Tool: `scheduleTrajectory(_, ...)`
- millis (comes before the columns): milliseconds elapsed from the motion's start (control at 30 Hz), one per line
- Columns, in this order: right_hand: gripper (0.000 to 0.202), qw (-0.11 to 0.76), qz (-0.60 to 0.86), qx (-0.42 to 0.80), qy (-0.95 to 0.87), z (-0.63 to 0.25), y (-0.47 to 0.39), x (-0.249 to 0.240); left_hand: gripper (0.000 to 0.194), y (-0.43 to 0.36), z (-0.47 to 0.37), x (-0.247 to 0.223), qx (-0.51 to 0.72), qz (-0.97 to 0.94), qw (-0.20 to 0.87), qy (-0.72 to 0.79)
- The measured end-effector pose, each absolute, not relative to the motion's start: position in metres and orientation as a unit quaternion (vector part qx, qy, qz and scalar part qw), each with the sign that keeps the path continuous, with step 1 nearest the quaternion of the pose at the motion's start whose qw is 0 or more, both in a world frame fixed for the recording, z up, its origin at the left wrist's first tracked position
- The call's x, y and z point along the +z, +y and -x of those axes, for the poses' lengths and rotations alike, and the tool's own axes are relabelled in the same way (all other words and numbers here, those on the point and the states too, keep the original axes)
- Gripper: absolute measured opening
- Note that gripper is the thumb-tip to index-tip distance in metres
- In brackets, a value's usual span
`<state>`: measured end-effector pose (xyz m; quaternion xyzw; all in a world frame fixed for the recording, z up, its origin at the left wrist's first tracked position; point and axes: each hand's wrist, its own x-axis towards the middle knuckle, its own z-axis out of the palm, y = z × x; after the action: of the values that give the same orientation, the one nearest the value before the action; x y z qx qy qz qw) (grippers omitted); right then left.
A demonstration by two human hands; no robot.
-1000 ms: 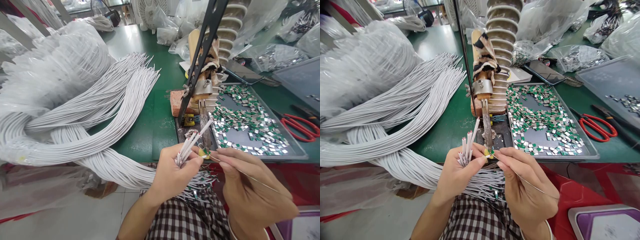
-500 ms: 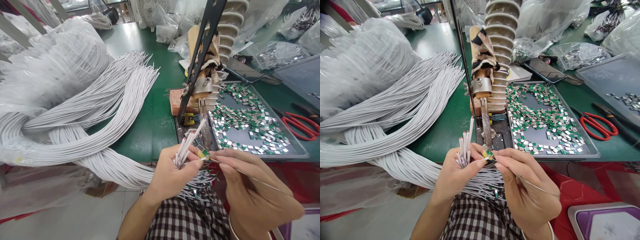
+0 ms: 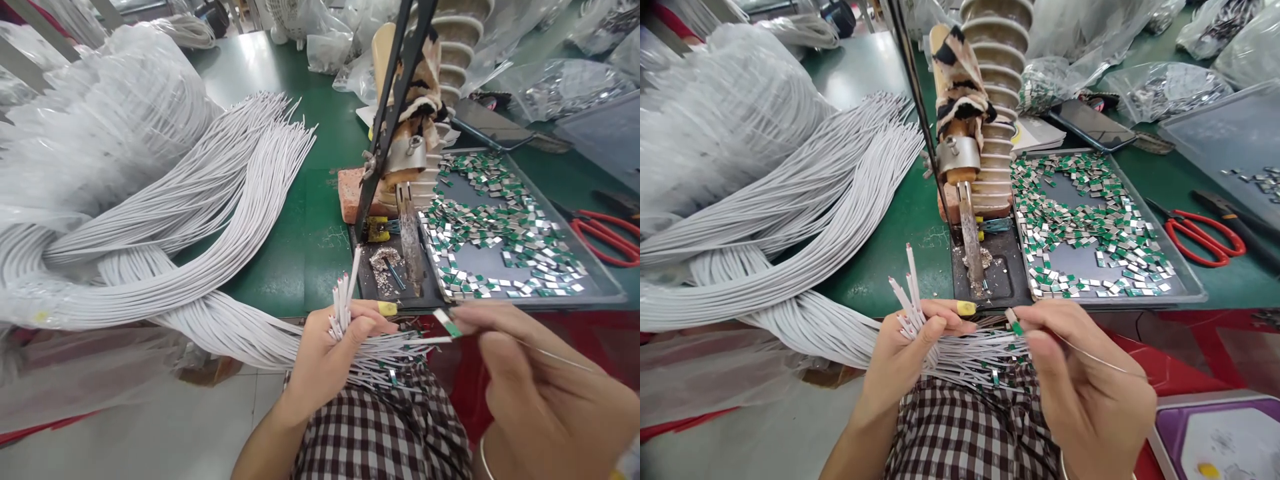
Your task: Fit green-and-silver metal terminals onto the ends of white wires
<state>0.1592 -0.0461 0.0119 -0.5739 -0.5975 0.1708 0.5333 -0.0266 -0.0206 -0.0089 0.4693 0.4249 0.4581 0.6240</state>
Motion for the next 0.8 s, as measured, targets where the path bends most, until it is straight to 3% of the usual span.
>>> scheduleTrajectory(100,0.022,0.474,0.553,0.164,-0.666,-0.158,-0.048,0.016,0.03,-0.023,0.026,-0.01,0.416,-0.526,0.622,0.404)
scheduleTrajectory(233,0.005,0.414,0.487,0.156,-0.754,-0.145,-0.039,0.016,0.023,-0.022,0.024,-0.007,0.358,-0.634,0.582,0.364)
scheduleTrajectory(433,0.012,0.418,0.482,0.178,-0.749,-0.147,-0.041,0.016,0.014,-0.027,0.029,-0.002,0.361,-0.644,0.561,0.374)
scheduleTrajectory(633,0.025,0.468,0.449,0.294,-0.703,-0.155,-0.045,0.014,0.033,-0.034,0.031,0.0,0.423,-0.619,0.524,0.405)
scheduleTrajectory(800,0.024,0.483,0.404,0.393,-0.67,-0.153,-0.035,0.018,0.035,-0.028,0.028,0.001,0.423,-0.614,0.538,0.393)
